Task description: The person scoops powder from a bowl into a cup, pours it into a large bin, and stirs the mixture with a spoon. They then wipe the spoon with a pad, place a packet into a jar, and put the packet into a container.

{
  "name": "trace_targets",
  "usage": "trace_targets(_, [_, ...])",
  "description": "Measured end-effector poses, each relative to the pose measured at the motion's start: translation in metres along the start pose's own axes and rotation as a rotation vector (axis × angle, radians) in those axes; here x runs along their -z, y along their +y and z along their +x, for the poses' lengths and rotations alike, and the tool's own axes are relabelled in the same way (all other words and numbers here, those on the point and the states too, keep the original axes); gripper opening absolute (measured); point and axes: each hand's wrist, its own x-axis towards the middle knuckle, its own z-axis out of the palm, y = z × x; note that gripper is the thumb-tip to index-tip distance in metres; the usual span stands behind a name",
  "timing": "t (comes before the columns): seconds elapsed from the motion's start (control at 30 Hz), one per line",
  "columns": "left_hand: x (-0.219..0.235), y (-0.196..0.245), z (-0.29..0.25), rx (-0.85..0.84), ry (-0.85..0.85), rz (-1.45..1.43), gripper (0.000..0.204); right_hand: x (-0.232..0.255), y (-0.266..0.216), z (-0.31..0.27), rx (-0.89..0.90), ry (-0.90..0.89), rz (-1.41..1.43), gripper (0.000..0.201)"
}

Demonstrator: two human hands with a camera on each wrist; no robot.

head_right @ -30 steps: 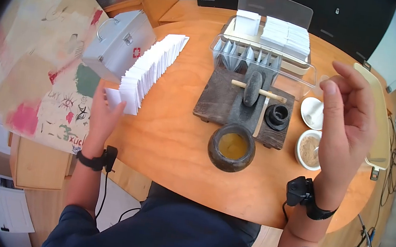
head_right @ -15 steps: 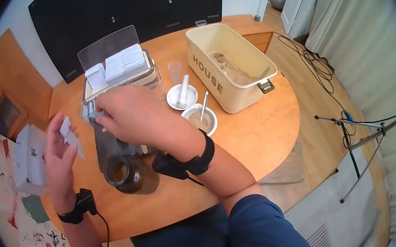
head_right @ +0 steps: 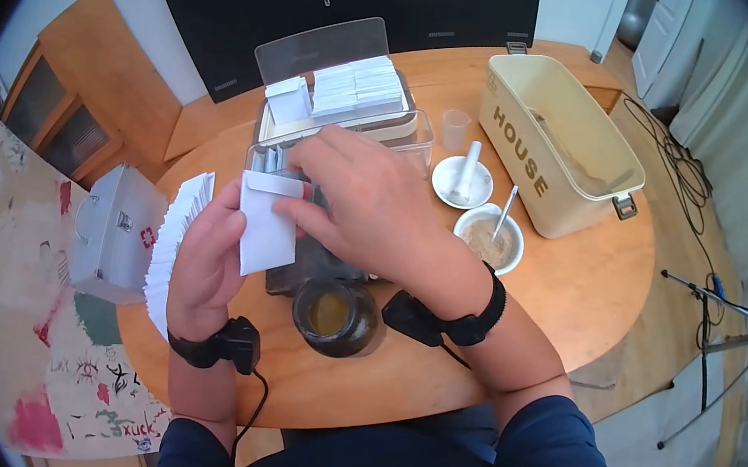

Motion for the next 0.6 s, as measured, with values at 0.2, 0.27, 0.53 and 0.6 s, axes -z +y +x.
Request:
trace_targets(0.2, [0.004,-0.001,0.003,0.034,-0.026,-0.041,0.047,-0.004,0.007,-0.001,0.049,0.063,-0.040,0.017])
trace_targets(0.27, [0.006,0.000,0.006,0.051,-0.052,-0.050,0.046,-0.005,0.012,-0.003,0.034,0.039,0.014,0.011])
trace_targets(0.53, [0.034,-0.011,0.015,0.071,0.139,0.192,0.045,-0.008,0.011,-0.004,-0.278,-0.011,0.037,0.015])
trace_targets(0.6, [0.025,-0.016,0.017,-0.214,0.309,0.839,0.052,-0.011,0.013,-0.005,-0.377,-0.011,0.014,0.017])
